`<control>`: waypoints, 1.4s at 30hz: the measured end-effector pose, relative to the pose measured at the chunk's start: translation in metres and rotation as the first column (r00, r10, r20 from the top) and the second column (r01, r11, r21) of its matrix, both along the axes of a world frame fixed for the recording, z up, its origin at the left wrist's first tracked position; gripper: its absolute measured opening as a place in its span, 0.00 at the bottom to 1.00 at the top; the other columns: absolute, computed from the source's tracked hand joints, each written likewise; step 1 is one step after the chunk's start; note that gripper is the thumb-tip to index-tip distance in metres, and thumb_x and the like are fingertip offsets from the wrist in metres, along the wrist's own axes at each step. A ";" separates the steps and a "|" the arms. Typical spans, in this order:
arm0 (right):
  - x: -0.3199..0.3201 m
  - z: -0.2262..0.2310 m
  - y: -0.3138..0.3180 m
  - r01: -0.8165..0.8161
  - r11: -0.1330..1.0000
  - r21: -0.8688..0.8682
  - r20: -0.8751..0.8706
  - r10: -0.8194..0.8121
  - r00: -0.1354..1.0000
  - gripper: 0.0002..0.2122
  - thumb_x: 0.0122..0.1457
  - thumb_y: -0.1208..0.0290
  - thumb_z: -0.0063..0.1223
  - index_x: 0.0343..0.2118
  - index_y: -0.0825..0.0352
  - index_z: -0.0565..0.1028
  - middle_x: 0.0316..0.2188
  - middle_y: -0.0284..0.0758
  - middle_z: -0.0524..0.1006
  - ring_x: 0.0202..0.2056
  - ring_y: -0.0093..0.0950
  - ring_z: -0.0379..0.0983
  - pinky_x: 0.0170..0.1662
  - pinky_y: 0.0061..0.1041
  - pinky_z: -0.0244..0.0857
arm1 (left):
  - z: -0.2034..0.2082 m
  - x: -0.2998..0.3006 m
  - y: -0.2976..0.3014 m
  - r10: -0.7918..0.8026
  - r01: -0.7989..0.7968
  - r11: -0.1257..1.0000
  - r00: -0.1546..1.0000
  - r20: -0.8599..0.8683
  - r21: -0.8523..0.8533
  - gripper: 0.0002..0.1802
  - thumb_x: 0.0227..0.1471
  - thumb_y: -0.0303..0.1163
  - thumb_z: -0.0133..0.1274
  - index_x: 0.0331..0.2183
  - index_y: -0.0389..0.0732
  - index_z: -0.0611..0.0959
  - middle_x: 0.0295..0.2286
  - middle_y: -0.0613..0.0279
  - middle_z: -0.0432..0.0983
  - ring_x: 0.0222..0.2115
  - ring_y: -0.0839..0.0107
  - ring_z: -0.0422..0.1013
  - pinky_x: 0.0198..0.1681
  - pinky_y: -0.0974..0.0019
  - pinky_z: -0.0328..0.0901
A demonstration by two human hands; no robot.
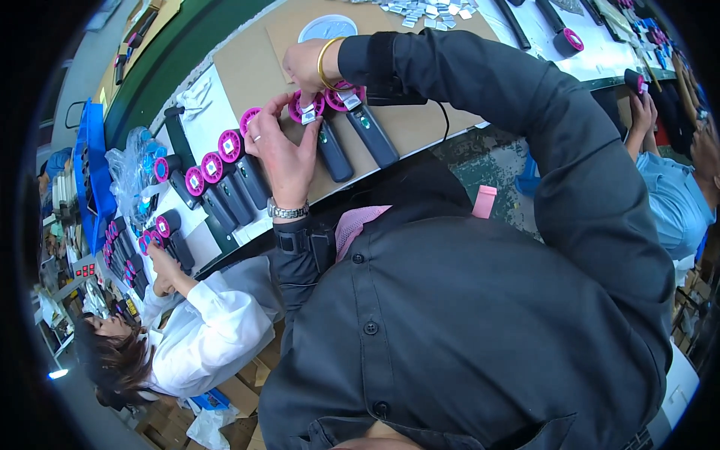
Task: The person applies a substance to the center of handheld fans using a stick, places a square component onto it, and presses it down with a cloth-covered tool.
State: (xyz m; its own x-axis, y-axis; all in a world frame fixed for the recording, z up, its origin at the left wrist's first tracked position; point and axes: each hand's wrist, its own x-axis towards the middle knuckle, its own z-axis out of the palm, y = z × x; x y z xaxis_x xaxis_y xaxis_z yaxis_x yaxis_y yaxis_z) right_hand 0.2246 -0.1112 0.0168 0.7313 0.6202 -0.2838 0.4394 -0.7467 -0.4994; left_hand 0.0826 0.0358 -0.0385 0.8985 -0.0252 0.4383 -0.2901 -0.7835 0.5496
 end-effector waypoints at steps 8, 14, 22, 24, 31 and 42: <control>0.013 -0.012 0.002 -0.164 0.985 -0.060 0.046 0.167 0.985 0.19 0.43 0.60 0.82 0.32 0.67 0.84 0.29 0.42 0.85 0.35 0.43 0.83 0.39 0.42 0.76 | 0.004 -0.005 0.000 0.030 -0.028 0.998 0.999 -0.034 0.063 0.31 0.51 0.36 0.72 0.56 0.44 0.80 0.48 0.58 0.78 0.55 0.56 0.68 0.66 0.45 0.48; 0.007 0.012 0.016 -0.137 0.969 -0.204 -0.005 0.139 0.990 0.23 0.42 0.61 0.83 0.38 0.71 0.86 0.35 0.44 0.87 0.41 0.44 0.85 0.43 0.42 0.77 | 0.002 -0.004 0.002 0.008 -0.006 0.999 0.998 -0.068 0.038 0.32 0.52 0.36 0.72 0.57 0.44 0.80 0.49 0.58 0.77 0.56 0.56 0.68 0.67 0.46 0.48; -0.019 -0.006 -0.032 -0.023 0.946 0.323 0.119 -0.016 0.993 0.16 0.52 0.62 0.75 0.37 0.68 0.84 0.32 0.42 0.85 0.37 0.40 0.84 0.40 0.39 0.76 | 0.003 -0.005 0.000 0.040 -0.038 0.999 0.991 -0.131 0.017 0.34 0.53 0.36 0.72 0.59 0.42 0.78 0.51 0.57 0.77 0.57 0.57 0.68 0.68 0.47 0.47; -0.013 -0.014 -0.082 -0.006 0.786 0.619 0.215 -0.161 0.963 0.12 0.58 0.64 0.70 0.39 0.67 0.83 0.32 0.40 0.85 0.37 0.35 0.83 0.41 0.34 0.75 | 0.003 -0.005 0.000 0.022 -0.014 0.997 0.995 -0.102 0.079 0.35 0.53 0.36 0.71 0.60 0.42 0.77 0.52 0.56 0.77 0.58 0.56 0.67 0.68 0.47 0.47; 0.019 -0.050 -0.320 0.652 0.723 0.228 0.629 -0.620 0.469 0.19 0.64 0.58 0.66 0.48 0.69 0.82 0.44 0.46 0.85 0.48 0.45 0.82 0.53 0.38 0.75 | 0.011 -0.012 -0.004 0.015 -0.015 0.999 1.000 -0.002 0.048 0.41 0.52 0.36 0.71 0.65 0.42 0.74 0.56 0.56 0.75 0.62 0.55 0.65 0.69 0.46 0.45; 0.041 -0.099 -0.359 0.815 0.546 0.194 0.533 -0.756 0.379 0.21 0.64 0.60 0.57 0.51 0.74 0.78 0.38 0.54 0.84 0.44 0.51 0.83 0.48 0.50 0.75 | 0.033 -0.014 -0.046 -0.056 0.063 0.976 0.998 -0.041 0.208 0.46 0.49 0.37 0.71 0.67 0.42 0.72 0.59 0.56 0.76 0.63 0.55 0.65 0.70 0.41 0.40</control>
